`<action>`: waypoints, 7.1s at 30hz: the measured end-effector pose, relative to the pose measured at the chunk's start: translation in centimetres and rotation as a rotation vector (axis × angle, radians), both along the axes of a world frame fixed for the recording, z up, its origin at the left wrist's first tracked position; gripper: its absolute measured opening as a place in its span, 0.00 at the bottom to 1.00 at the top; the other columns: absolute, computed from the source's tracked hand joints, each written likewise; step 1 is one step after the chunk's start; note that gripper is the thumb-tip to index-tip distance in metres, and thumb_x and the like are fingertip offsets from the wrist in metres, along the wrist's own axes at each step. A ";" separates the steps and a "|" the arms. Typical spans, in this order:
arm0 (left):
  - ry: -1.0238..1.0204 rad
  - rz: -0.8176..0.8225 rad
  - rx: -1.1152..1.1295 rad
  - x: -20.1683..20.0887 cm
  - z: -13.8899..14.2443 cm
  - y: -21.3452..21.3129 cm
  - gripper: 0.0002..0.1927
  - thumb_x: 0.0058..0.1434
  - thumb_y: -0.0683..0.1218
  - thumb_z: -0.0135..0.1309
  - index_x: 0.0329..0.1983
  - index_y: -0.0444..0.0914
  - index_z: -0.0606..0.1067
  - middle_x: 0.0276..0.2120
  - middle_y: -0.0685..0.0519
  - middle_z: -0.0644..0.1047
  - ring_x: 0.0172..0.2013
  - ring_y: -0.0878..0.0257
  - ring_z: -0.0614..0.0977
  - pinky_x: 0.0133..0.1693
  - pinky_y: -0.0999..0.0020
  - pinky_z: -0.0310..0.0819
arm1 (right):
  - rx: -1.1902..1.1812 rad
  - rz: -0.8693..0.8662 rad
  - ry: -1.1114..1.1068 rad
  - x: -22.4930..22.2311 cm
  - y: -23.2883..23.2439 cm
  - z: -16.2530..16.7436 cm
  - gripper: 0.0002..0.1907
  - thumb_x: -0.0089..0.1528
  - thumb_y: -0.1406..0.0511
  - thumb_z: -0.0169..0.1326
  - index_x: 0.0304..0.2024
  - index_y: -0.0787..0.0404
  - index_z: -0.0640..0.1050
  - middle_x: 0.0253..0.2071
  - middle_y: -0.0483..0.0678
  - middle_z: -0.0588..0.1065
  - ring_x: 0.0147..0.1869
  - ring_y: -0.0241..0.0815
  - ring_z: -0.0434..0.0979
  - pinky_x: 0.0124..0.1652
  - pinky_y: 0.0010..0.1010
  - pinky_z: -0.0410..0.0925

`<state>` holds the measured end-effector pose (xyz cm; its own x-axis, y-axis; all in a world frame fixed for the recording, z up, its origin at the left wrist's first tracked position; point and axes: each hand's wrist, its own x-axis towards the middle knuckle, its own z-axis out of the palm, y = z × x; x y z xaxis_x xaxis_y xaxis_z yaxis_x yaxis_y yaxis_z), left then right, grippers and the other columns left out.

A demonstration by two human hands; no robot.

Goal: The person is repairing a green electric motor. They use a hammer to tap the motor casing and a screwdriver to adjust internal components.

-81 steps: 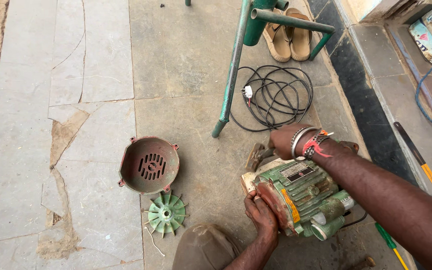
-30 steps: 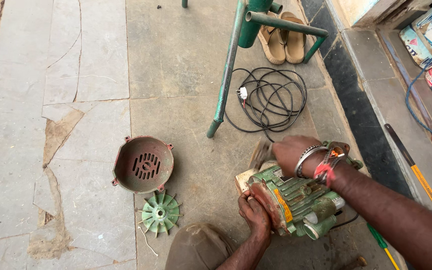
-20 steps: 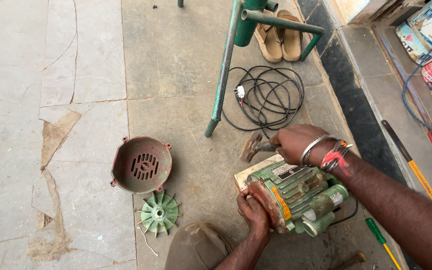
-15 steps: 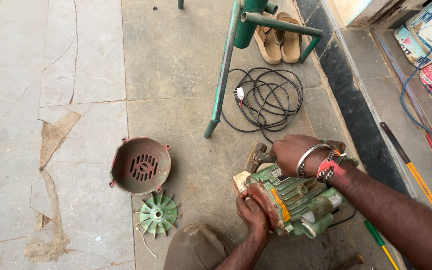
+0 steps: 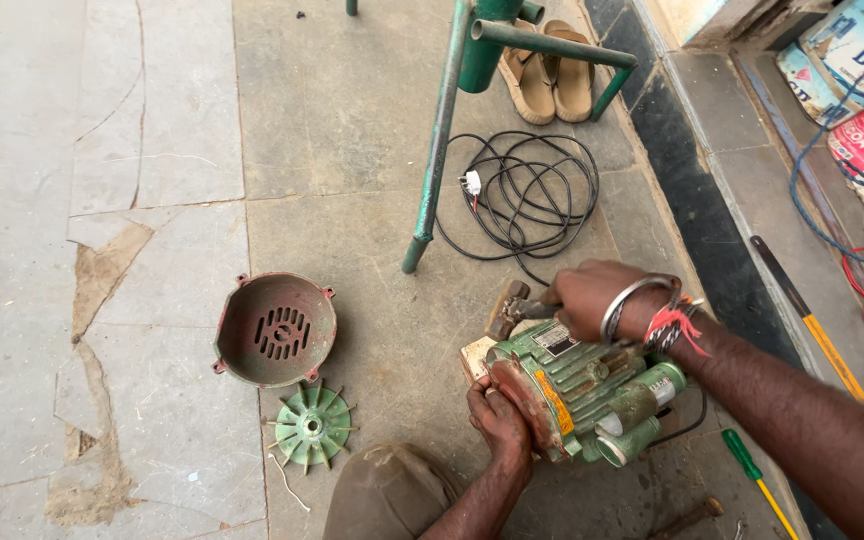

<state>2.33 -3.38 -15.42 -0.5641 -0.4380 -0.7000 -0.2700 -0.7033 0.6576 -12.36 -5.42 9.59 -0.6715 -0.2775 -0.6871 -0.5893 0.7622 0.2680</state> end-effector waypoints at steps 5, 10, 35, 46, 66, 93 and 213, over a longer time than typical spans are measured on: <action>-0.053 -0.047 -0.029 0.1 0.0 0.0 0.16 0.72 0.47 0.33 0.59 0.40 0.65 0.51 0.47 0.67 0.52 0.56 0.74 0.55 0.55 0.71 | -0.039 -0.067 0.048 -1.2 1.2 1.7 0.22 0.65 0.59 0.52 0.62 0.36 0.77 0.44 0.48 0.83 0.47 0.46 0.84 0.53 0.42 0.75; -0.046 -0.030 0.008 -0.1 0.2 -0.1 0.16 0.72 0.47 0.33 0.60 0.41 0.65 0.51 0.47 0.65 0.52 0.57 0.73 0.55 0.55 0.71 | 0.032 -0.093 0.131 0.5 0.8 1.1 0.24 0.65 0.64 0.52 0.63 0.36 0.76 0.42 0.48 0.83 0.44 0.44 0.85 0.48 0.42 0.79; -0.021 -0.008 -0.006 0.0 0.3 0.0 0.15 0.72 0.45 0.33 0.57 0.38 0.66 0.49 0.46 0.74 0.49 0.57 0.79 0.50 0.58 0.76 | -0.094 -0.137 0.155 2.4 2.0 3.7 0.20 0.67 0.60 0.49 0.62 0.41 0.76 0.44 0.52 0.82 0.48 0.51 0.83 0.52 0.46 0.75; 0.052 0.012 0.028 0.0 0.1 -0.1 0.15 0.71 0.44 0.32 0.57 0.37 0.65 0.51 0.45 0.74 0.50 0.55 0.80 0.51 0.57 0.79 | -0.154 -0.158 0.136 2.7 3.5 3.8 0.23 0.66 0.60 0.49 0.64 0.36 0.74 0.39 0.49 0.83 0.43 0.49 0.84 0.51 0.44 0.75; 0.010 -0.028 0.039 0.1 0.3 -0.1 0.16 0.72 0.44 0.32 0.59 0.38 0.64 0.53 0.45 0.74 0.51 0.55 0.80 0.52 0.57 0.78 | -0.110 -0.117 0.086 4.3 4.3 1.7 0.21 0.68 0.59 0.49 0.64 0.38 0.73 0.34 0.48 0.80 0.37 0.45 0.83 0.41 0.43 0.79; 0.020 0.014 0.066 0.2 0.0 0.2 0.14 0.72 0.44 0.32 0.57 0.37 0.65 0.51 0.43 0.73 0.51 0.53 0.78 0.51 0.54 0.77 | -0.284 -0.020 0.101 4.3 4.8 2.0 0.20 0.65 0.60 0.53 0.60 0.45 0.77 0.39 0.51 0.83 0.41 0.48 0.84 0.47 0.46 0.74; 0.277 -0.246 -0.554 0.2 -1.1 -3.0 0.30 0.75 0.59 0.35 0.69 0.34 0.68 0.60 0.42 0.77 0.59 0.54 0.77 0.59 0.61 0.70 | -2.011 -1.395 0.079 27.9 16.3 -16.9 0.39 0.63 0.61 0.54 0.69 0.40 0.46 0.31 0.46 0.71 0.17 0.30 0.67 0.13 0.21 0.62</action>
